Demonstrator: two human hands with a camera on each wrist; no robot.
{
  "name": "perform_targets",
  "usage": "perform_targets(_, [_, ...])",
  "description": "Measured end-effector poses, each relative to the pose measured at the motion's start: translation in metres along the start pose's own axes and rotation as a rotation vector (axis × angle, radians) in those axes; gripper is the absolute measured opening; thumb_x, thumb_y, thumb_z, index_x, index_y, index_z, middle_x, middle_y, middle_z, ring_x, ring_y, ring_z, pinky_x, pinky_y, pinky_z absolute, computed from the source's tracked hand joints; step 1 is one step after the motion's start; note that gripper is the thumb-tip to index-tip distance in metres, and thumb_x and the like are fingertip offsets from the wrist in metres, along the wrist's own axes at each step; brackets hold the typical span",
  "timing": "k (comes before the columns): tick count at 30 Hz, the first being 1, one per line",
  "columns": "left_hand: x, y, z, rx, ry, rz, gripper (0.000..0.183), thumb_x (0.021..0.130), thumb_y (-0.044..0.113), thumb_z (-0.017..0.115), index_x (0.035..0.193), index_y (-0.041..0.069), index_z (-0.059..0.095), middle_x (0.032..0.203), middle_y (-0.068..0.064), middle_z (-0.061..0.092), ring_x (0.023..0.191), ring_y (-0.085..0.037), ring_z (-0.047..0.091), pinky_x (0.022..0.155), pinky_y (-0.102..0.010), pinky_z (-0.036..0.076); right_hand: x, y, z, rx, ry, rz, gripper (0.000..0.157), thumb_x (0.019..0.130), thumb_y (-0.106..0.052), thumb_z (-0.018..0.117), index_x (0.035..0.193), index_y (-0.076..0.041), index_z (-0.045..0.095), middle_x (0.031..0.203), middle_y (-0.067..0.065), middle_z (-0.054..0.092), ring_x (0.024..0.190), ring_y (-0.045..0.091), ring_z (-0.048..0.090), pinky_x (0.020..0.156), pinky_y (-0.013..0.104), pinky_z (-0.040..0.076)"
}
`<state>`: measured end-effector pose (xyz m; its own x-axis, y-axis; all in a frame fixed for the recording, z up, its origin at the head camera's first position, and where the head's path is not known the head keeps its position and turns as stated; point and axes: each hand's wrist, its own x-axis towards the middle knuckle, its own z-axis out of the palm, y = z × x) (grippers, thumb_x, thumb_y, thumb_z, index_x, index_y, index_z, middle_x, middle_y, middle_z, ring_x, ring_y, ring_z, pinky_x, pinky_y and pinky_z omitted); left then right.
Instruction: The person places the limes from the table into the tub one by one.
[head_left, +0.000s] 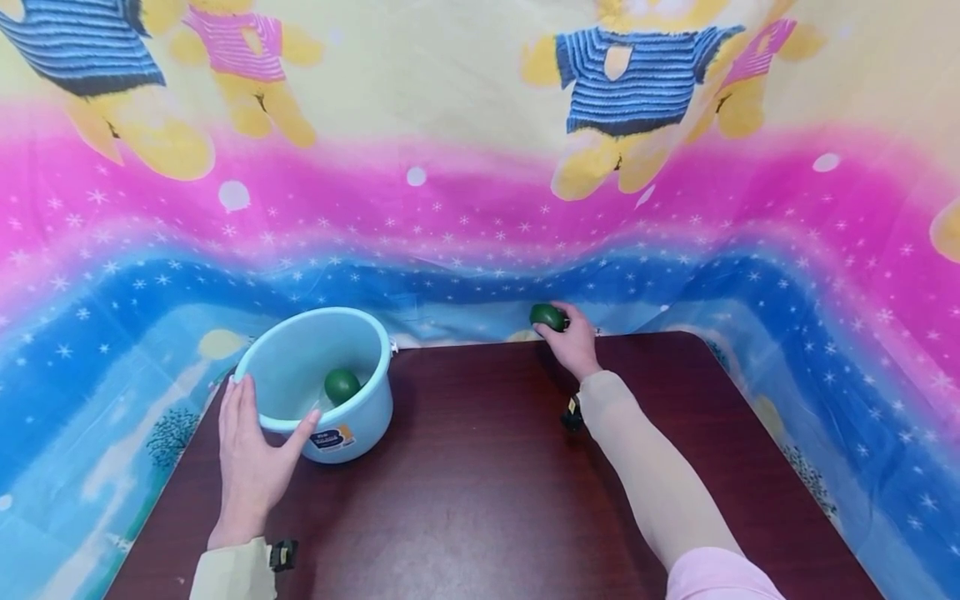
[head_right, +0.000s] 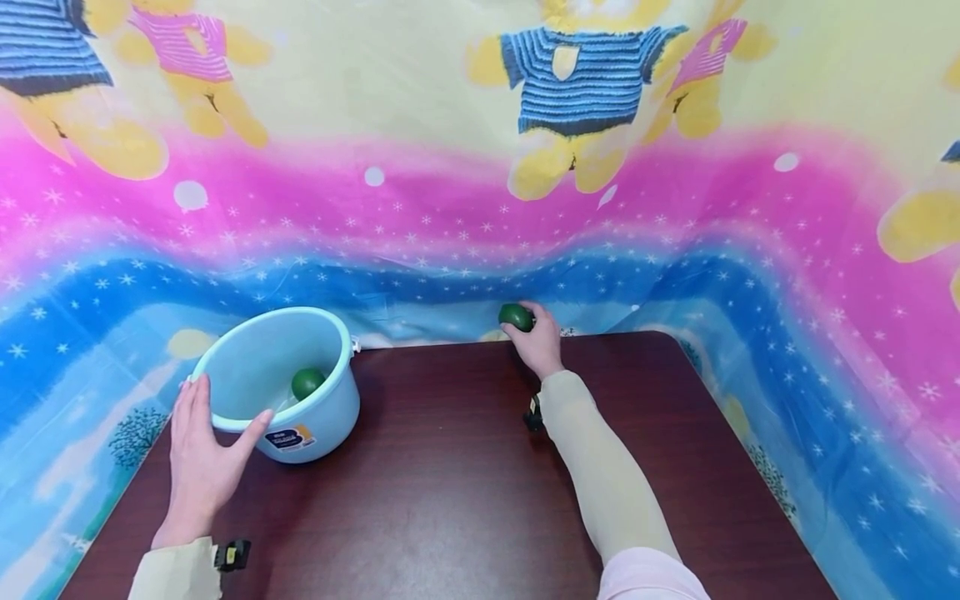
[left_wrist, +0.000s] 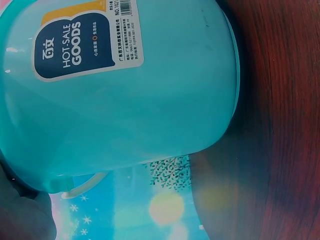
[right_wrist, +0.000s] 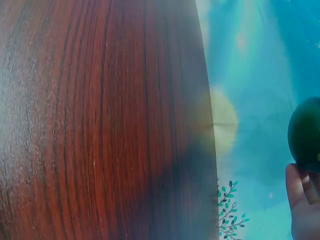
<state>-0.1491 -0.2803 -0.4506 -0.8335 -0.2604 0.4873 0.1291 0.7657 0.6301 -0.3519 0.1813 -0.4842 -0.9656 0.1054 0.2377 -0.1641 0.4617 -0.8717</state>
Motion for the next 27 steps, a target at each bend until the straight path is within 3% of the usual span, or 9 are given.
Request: perform_targets(27, [0.000, 0.000, -0.001, 0.010, -0.004, -0.001, 0.104, 0.085, 0.044, 0.080, 0.163, 0.008, 0.021, 0.167, -0.014, 0.019, 0.153, -0.031, 0.010, 0.117, -0.063, 0.014, -0.014, -0.039, 0.024, 0.102, -0.052, -0.048, 0.059, 0.091, -0.031, 0.078, 0.144, -0.016, 0.056, 0.131, 0.011, 0.055, 0.114, 0.031, 0.057, 0.091, 0.050, 0.053])
